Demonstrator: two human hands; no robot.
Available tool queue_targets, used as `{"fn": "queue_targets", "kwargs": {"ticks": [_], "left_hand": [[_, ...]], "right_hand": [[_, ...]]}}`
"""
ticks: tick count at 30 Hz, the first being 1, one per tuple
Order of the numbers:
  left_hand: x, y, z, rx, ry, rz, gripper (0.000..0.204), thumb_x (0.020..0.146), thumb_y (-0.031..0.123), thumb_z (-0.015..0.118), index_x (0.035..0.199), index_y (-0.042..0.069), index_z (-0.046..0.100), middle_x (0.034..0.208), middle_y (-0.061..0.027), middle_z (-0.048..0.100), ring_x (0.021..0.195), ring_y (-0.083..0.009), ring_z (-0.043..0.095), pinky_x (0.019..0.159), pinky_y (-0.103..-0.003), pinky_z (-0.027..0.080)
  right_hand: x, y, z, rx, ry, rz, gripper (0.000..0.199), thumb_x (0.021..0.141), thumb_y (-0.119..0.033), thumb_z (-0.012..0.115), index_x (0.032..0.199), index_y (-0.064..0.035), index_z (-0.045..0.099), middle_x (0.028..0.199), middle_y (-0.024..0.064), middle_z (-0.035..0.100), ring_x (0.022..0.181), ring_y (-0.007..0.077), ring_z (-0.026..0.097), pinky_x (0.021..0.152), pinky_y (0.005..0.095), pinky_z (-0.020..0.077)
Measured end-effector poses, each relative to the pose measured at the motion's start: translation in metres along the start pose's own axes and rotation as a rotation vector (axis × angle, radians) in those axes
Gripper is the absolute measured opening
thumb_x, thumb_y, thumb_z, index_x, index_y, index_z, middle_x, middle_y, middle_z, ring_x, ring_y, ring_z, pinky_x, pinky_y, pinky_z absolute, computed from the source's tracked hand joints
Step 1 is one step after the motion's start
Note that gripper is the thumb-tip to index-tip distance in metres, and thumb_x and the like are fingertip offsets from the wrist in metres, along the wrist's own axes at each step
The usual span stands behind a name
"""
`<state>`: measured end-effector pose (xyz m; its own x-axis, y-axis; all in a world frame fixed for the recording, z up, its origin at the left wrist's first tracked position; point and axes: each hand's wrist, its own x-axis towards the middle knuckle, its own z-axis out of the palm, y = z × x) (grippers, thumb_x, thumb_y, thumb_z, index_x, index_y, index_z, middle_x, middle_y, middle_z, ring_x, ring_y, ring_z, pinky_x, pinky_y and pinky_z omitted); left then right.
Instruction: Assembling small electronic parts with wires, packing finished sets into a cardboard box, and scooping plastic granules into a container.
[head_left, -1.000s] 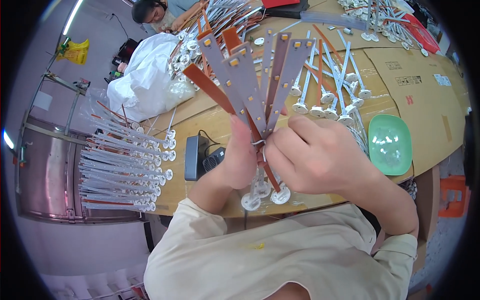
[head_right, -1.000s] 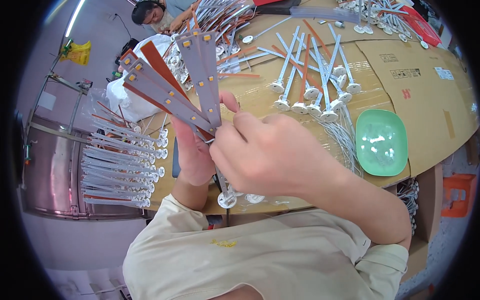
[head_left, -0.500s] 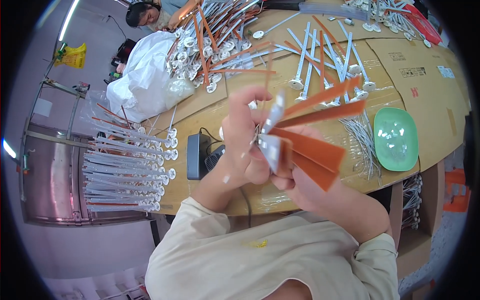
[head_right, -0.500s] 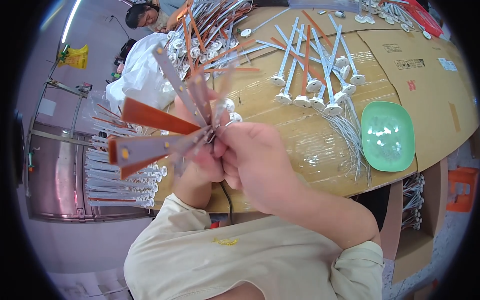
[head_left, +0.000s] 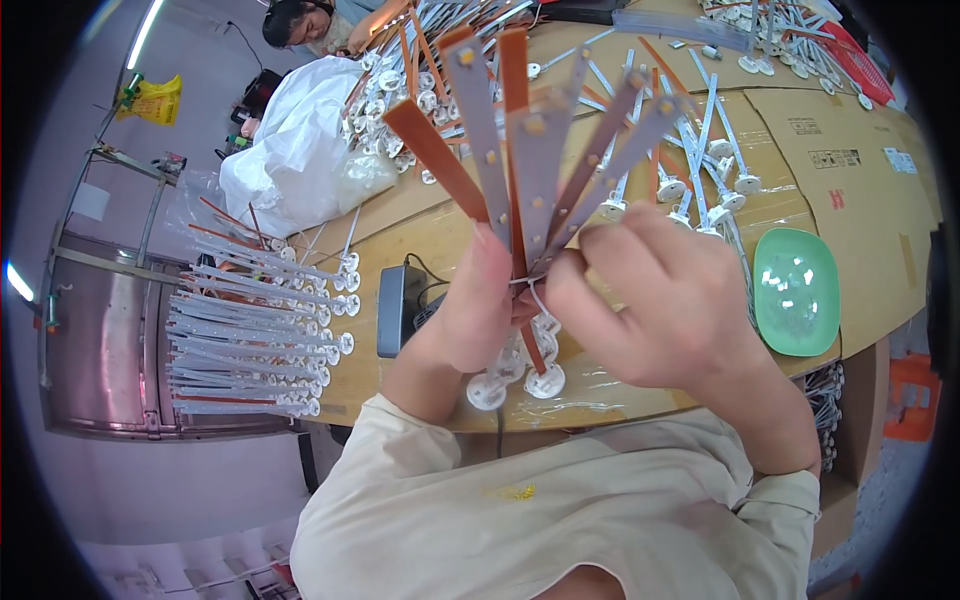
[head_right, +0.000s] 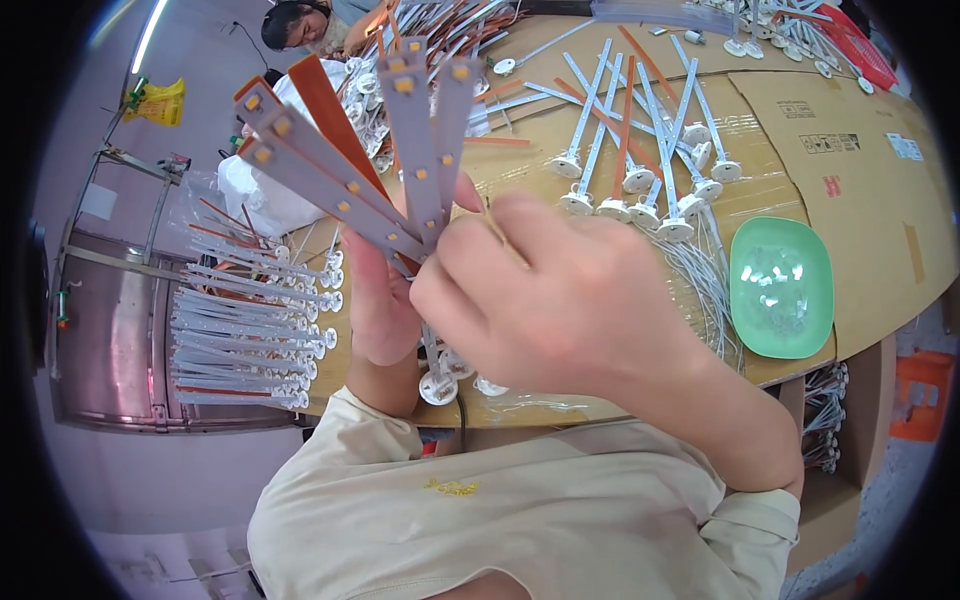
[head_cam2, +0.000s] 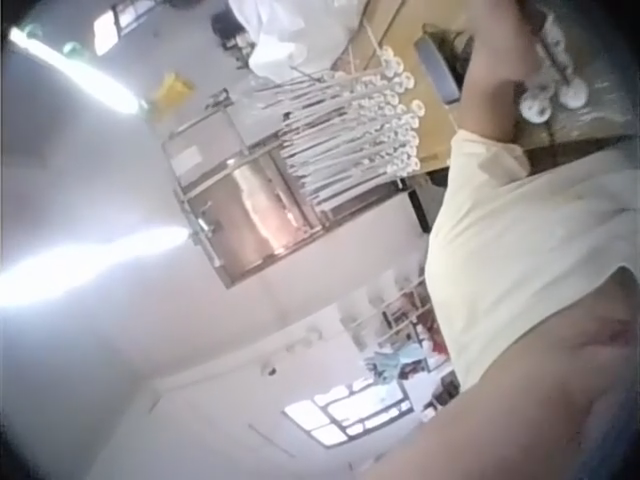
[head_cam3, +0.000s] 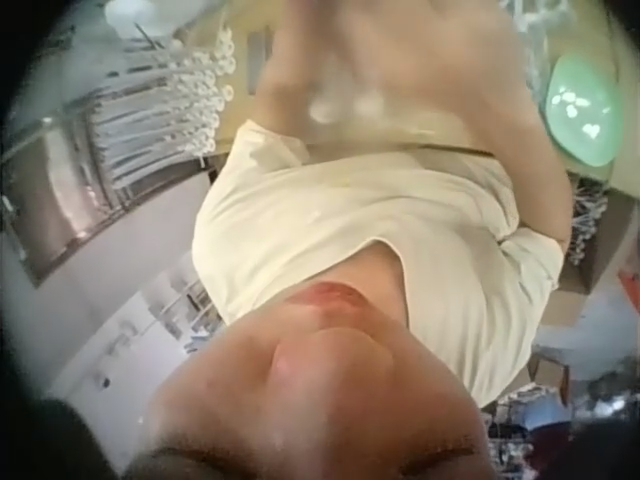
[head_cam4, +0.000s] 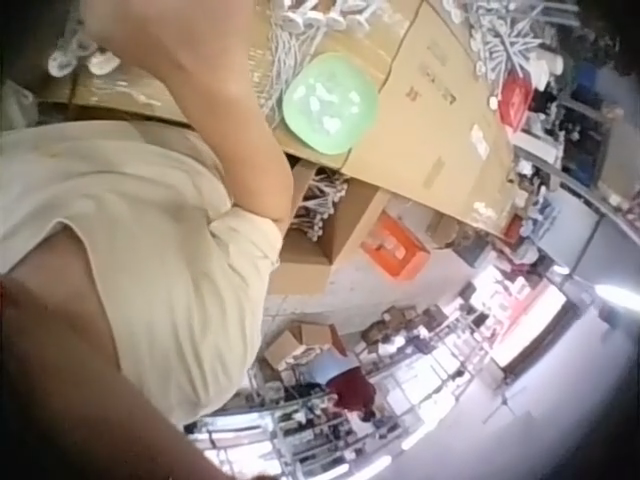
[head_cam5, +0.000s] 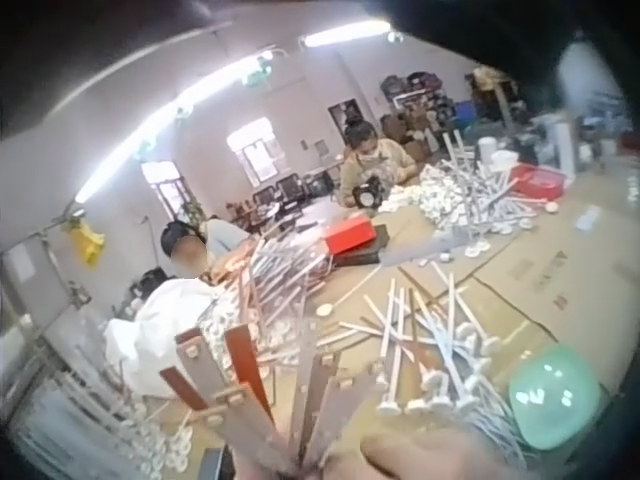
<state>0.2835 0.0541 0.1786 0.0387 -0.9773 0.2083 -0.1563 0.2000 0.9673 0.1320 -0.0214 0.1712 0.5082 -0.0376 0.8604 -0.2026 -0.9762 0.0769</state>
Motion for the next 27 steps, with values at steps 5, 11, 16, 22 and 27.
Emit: {"fn": "queue_targets", "kwargs": {"ticks": [5, 11, 16, 22, 27], "left_hand": [[0.000, -0.005, 0.003, -0.025, 0.095, 0.036, 0.082, 0.093, 0.069, 0.014, 0.121, -0.001, 0.048, 0.107, -0.0058, 0.055, 0.086, -0.0086, 0.052, 0.071, -0.025, 0.038], [-0.002, -0.004, -0.006, 0.046, 0.012, 0.009, 0.080, 0.093, 0.069, 0.016, 0.121, 0.001, 0.046, 0.106, -0.0043, 0.053, 0.075, -0.0065, 0.052, 0.065, -0.022, 0.037], [0.003, -0.006, -0.001, 0.120, 0.021, 0.022, 0.082, 0.091, 0.072, 0.016, 0.125, 0.001, 0.042, 0.107, -0.0036, 0.051, 0.072, -0.0062, 0.052, 0.063, -0.021, 0.037], [0.006, -0.012, 0.007, 0.072, 0.082, 0.302, 0.069, 0.096, 0.058, 0.027, 0.124, -0.004, 0.040, 0.082, -0.0019, 0.048, 0.065, -0.0069, 0.044, 0.057, -0.022, 0.036], [0.012, -0.028, -0.003, 0.210, 0.139, 0.347, 0.069, 0.096, 0.058, 0.027, 0.123, -0.005, 0.037, 0.092, -0.0066, 0.051, 0.070, -0.0090, 0.050, 0.060, -0.024, 0.040]], "right_hand": [[-0.005, -0.008, 0.011, 0.002, 0.095, 0.014, 0.028, 0.057, -0.007, 0.065, 0.083, 0.0010, 0.062, 0.078, 0.0059, 0.054, 0.055, 0.0145, 0.053, 0.040, 0.0241, 0.0382], [-0.009, -0.012, 0.025, 0.062, 0.215, 0.015, 0.033, 0.058, -0.006, 0.064, 0.089, 0.0040, 0.064, 0.081, 0.0094, 0.059, 0.055, 0.0144, 0.055, 0.040, 0.0242, 0.0386], [-0.013, -0.019, 0.024, 0.118, 0.045, 0.164, 0.023, 0.065, -0.003, 0.065, 0.087, 0.0042, 0.064, 0.079, 0.0111, 0.061, 0.057, 0.0177, 0.059, 0.043, 0.0261, 0.0428], [-0.007, -0.029, 0.018, 0.757, 0.126, 0.617, 0.011, 0.076, 0.002, 0.066, 0.086, 0.0052, 0.062, 0.077, 0.0141, 0.062, 0.058, 0.0243, 0.061, 0.050, 0.0303, 0.0485], [-0.012, -0.038, 0.033, 0.388, 0.244, 0.585, 0.009, 0.079, 0.001, 0.065, 0.086, 0.0057, 0.062, 0.075, 0.0131, 0.062, 0.057, 0.0205, 0.060, 0.050, 0.0293, 0.0468]]}}
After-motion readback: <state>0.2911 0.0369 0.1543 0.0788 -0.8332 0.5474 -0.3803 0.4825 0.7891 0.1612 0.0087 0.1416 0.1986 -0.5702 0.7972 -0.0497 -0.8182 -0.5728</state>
